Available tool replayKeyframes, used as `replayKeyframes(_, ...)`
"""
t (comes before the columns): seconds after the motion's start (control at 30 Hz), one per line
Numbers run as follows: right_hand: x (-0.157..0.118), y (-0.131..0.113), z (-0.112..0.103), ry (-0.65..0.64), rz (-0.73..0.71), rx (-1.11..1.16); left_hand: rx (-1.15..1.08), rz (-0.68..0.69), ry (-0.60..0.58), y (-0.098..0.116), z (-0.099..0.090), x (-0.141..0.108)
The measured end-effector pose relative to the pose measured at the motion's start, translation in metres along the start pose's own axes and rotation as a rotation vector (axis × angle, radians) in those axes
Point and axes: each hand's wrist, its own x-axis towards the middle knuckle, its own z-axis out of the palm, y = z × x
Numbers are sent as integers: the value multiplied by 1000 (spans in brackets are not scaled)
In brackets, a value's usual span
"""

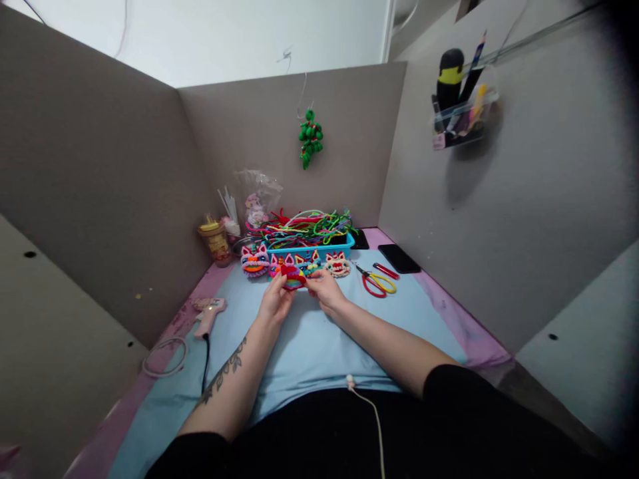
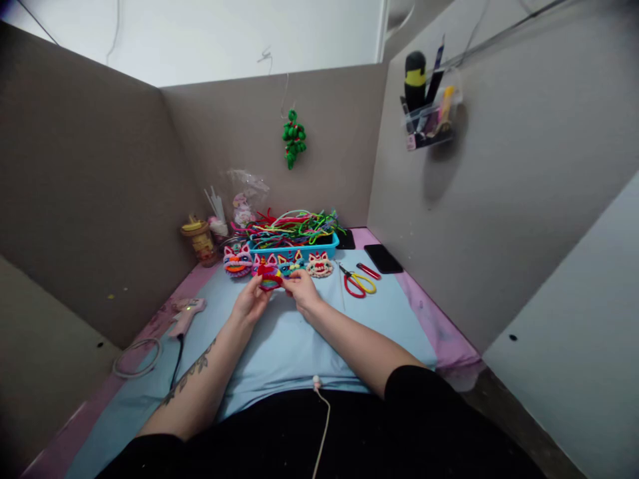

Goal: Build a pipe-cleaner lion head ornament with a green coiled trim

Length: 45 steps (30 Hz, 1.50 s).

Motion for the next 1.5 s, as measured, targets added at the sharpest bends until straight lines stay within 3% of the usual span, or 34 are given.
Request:
replayKeyframes(0.47,3,-8,-7,-99,104,0,-30,-25,10,1,-3,5)
replayKeyframes(0.87,4,-2,-6,-94,-30,-99,77,25,-57,0,-1,-2)
replayKeyframes(1.0,3,-5,-5,-103,-12,-80,37,-3,-8,2,0,-1)
replayKeyframes(1.23,-1,-8,-5,-154,-7,16,-122,-128,176,12,4,1)
replayKeyframes(1.5,-5,-7,-3,-71,-38,9,-131,-122,173,12,3,1)
